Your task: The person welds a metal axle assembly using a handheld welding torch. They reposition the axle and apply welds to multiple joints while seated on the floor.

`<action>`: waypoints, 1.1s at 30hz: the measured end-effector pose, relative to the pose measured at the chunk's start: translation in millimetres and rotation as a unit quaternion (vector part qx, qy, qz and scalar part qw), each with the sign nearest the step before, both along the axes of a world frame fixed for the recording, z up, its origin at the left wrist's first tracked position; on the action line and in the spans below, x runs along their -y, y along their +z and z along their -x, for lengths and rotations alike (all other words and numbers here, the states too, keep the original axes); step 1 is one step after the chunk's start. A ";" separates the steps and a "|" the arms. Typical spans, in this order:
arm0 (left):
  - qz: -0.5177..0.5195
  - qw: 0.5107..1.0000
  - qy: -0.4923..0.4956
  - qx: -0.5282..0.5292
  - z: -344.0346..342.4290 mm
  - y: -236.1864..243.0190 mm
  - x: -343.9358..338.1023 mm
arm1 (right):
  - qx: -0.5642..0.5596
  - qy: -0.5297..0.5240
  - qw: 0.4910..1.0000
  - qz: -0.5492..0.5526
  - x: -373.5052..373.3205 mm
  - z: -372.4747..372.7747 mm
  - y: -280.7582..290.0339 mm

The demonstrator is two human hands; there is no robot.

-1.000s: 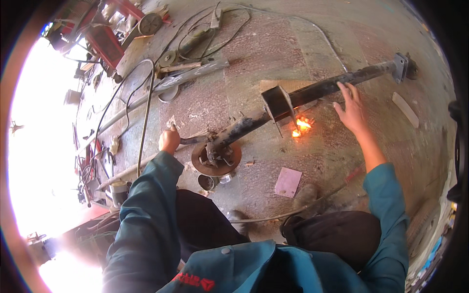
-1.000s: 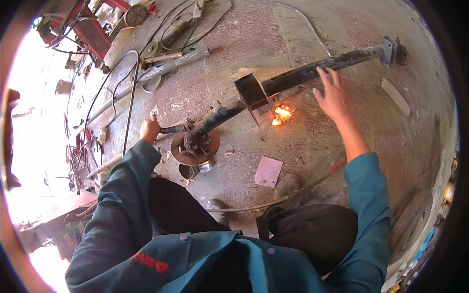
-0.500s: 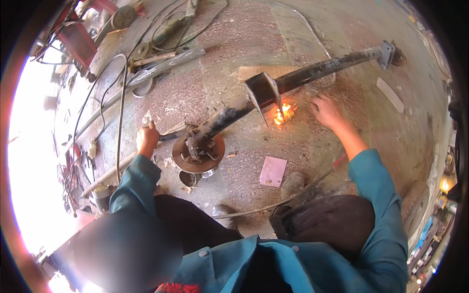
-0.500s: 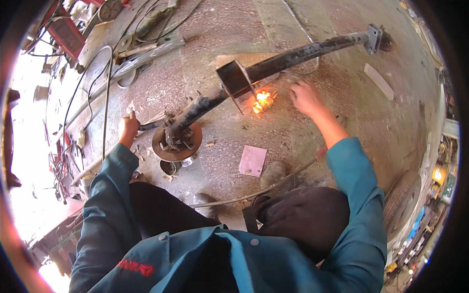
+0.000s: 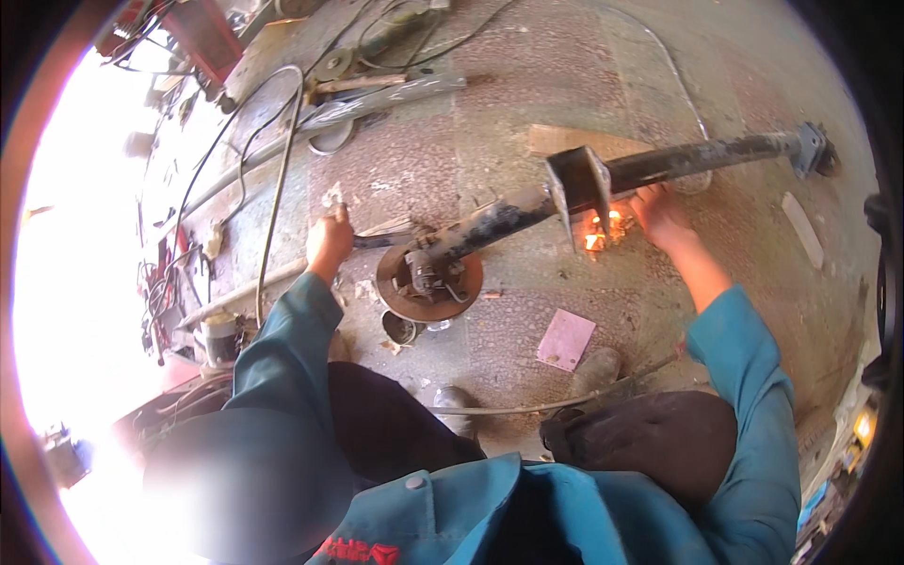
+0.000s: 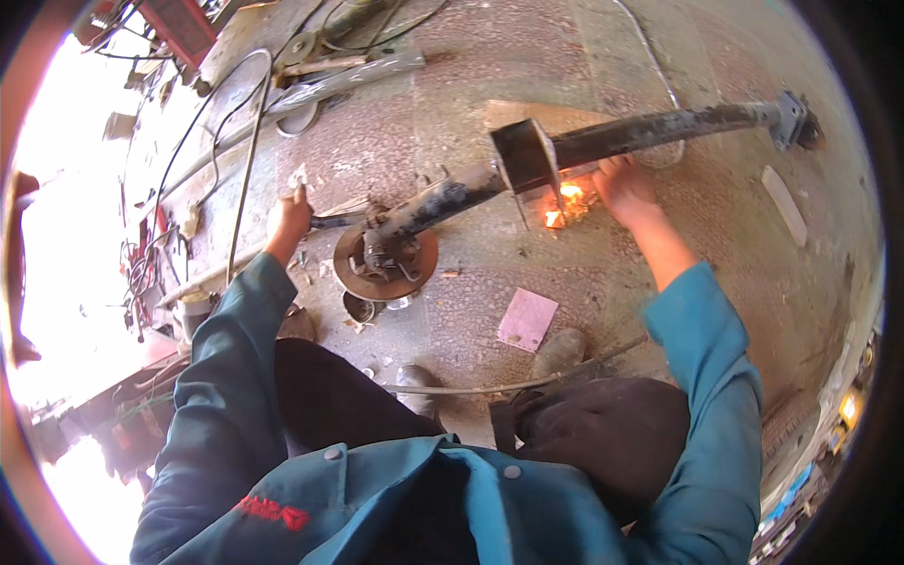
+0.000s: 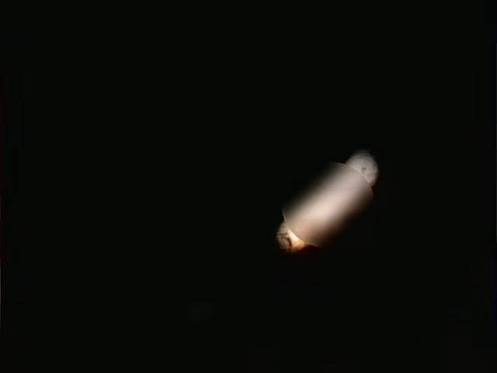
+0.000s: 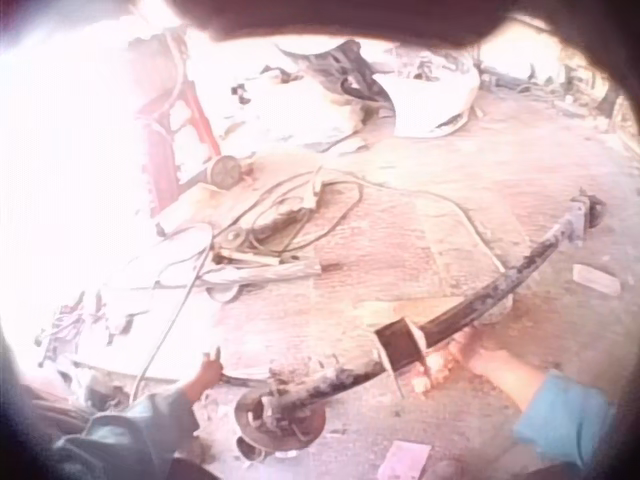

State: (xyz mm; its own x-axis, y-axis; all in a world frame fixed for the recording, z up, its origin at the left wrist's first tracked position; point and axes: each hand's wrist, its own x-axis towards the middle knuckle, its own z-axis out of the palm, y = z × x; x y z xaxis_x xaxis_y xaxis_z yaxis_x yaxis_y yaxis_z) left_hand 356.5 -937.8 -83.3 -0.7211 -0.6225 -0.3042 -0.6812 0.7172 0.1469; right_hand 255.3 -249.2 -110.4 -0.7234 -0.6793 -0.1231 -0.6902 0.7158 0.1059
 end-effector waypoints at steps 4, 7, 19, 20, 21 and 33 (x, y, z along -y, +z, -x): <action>-0.025 1.000 0.002 0.006 9.8 -6.7 -15.0 | 0.004 -0.054 0.997 0.051 -30.1 -11.3 0.4; -0.046 0.999 0.019 0.008 10.0 -14.6 -8.0 | -0.055 -0.007 0.994 0.094 -36.7 -6.8 -0.4; -0.123 0.992 0.001 -0.002 13.2 -27.7 -16.2 | -0.090 -0.062 0.992 0.059 -30.8 -1.7 -2.9; -0.121 0.993 -0.001 -0.003 16.0 -16.7 -28.3 | -0.067 -0.071 0.995 0.036 -31.0 -1.8 0.9; -0.120 0.993 0.012 0.003 9.5 -11.8 -19.5 | -0.043 -0.074 0.996 0.024 -19.5 1.8 2.8; -0.183 0.981 0.063 0.005 9.9 -2.0 -12.9 | 0.124 -0.193 0.973 0.020 -96.6 -54.8 54.4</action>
State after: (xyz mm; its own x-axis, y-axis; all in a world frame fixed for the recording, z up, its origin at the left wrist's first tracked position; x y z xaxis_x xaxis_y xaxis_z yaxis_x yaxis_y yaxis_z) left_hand 346.6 -924.9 -85.3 -0.6417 -0.5537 -0.5308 -0.7634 0.5281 0.3719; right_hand 310.0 -152.7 -56.0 -0.8774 -0.3704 -0.3048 -0.3697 0.9271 -0.0624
